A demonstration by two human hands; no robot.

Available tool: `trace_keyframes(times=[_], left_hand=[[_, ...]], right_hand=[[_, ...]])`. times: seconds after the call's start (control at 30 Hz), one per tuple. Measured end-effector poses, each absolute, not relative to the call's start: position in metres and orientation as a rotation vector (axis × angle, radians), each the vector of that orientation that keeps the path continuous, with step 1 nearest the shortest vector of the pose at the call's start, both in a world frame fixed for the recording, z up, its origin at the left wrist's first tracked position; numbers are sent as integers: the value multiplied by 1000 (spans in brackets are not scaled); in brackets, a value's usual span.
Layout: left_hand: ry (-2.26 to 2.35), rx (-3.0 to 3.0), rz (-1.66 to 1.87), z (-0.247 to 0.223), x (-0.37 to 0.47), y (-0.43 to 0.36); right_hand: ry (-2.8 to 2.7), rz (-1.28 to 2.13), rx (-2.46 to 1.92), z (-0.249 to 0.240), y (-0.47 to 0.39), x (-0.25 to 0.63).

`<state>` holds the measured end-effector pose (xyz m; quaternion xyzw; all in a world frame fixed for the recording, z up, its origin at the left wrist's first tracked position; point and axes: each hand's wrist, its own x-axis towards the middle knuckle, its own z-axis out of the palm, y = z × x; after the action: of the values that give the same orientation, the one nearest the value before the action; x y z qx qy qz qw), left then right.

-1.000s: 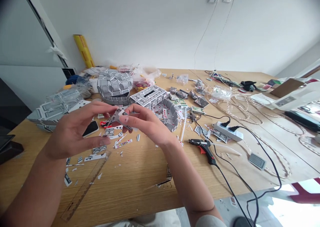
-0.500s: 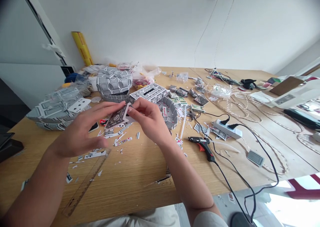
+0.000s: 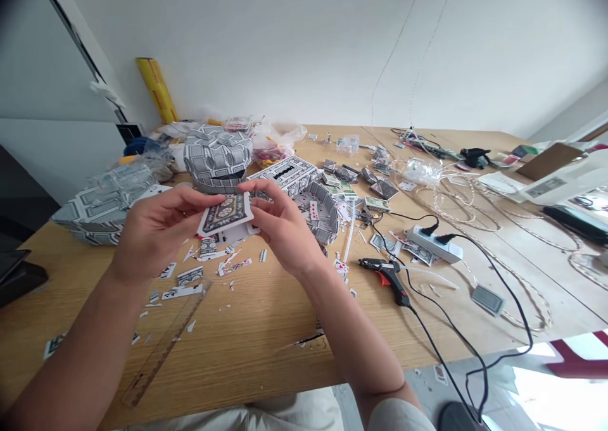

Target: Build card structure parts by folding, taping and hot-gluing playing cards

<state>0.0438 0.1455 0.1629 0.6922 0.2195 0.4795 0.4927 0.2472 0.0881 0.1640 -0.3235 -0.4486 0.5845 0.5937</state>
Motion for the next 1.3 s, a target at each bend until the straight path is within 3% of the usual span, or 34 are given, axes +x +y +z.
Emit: trace_keyframes(times=[0.3, 0.5, 0.83, 1.3], left_hand=[[509, 1523, 1207, 155, 52, 148], [638, 2122, 1191, 164, 43, 139], [905, 2520, 1639, 164, 52, 124], [854, 2370, 1414, 170, 51, 115]], right_hand=[[-1123, 1343, -590, 169, 85, 247], [-1088, 1174, -689, 167, 87, 248], [-1063, 1121, -808, 156, 96, 245], [-1074, 1029, -905, 157, 96, 243]])
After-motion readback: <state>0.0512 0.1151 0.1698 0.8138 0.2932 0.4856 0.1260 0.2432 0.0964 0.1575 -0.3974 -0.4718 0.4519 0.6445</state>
